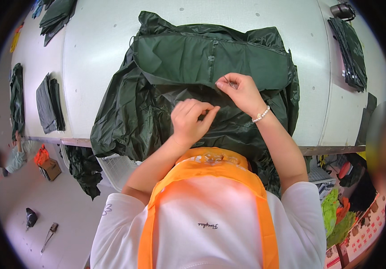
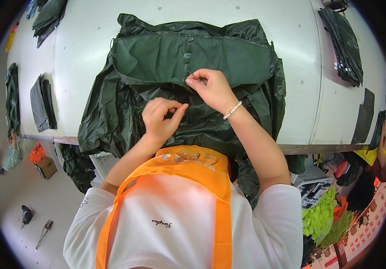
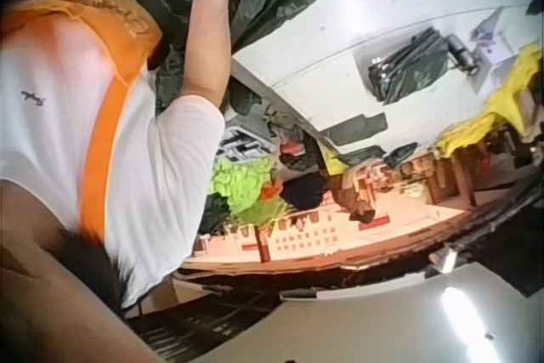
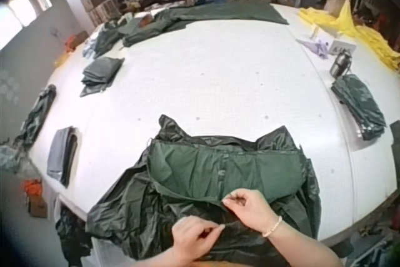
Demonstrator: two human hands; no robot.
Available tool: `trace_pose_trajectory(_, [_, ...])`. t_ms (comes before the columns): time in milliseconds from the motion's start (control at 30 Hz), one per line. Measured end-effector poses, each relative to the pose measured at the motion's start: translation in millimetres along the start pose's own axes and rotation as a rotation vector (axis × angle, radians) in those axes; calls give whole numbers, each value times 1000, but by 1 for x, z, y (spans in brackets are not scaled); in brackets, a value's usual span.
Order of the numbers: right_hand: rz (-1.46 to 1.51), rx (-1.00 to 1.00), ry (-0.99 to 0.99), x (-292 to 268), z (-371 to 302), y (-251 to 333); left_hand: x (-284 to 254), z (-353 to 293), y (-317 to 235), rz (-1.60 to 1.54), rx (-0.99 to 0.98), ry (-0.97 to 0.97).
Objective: The person folds a dark green jacket on a white table. They smooth the fabric, fold the sleeves and body, and place the folded jacket into a plastic bag. The person then retrieves another jacket from a basket and begins folding it.
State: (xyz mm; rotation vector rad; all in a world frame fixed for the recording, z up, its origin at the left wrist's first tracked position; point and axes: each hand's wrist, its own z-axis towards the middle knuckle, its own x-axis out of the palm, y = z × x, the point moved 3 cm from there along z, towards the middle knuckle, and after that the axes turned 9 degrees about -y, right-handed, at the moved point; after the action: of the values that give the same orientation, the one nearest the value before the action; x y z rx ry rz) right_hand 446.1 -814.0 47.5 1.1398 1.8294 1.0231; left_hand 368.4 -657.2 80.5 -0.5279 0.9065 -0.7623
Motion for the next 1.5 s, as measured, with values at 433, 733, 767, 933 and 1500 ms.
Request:
trace_pose_trajectory(433, [-6,-216,-196,-24,-21,22,25,26,22,-857,-1175,104])
trace_pose_trajectory(733, [-244,-461,-190,-22,-38,51,27,28,14,-976,-1203,116])
trace_pose_trajectory(767, [-238,-473,-194,-20,-37,53,28,28,13,-966,-1197,125])
trace_pose_trajectory(933, [-156,-458,-174,-18,-31,53,27,30,11,-930,-1145,107])
trace_pose_trajectory(1500, [-87,-306,-95,-20,-22,48,28,25,13,-826,-1067,157])
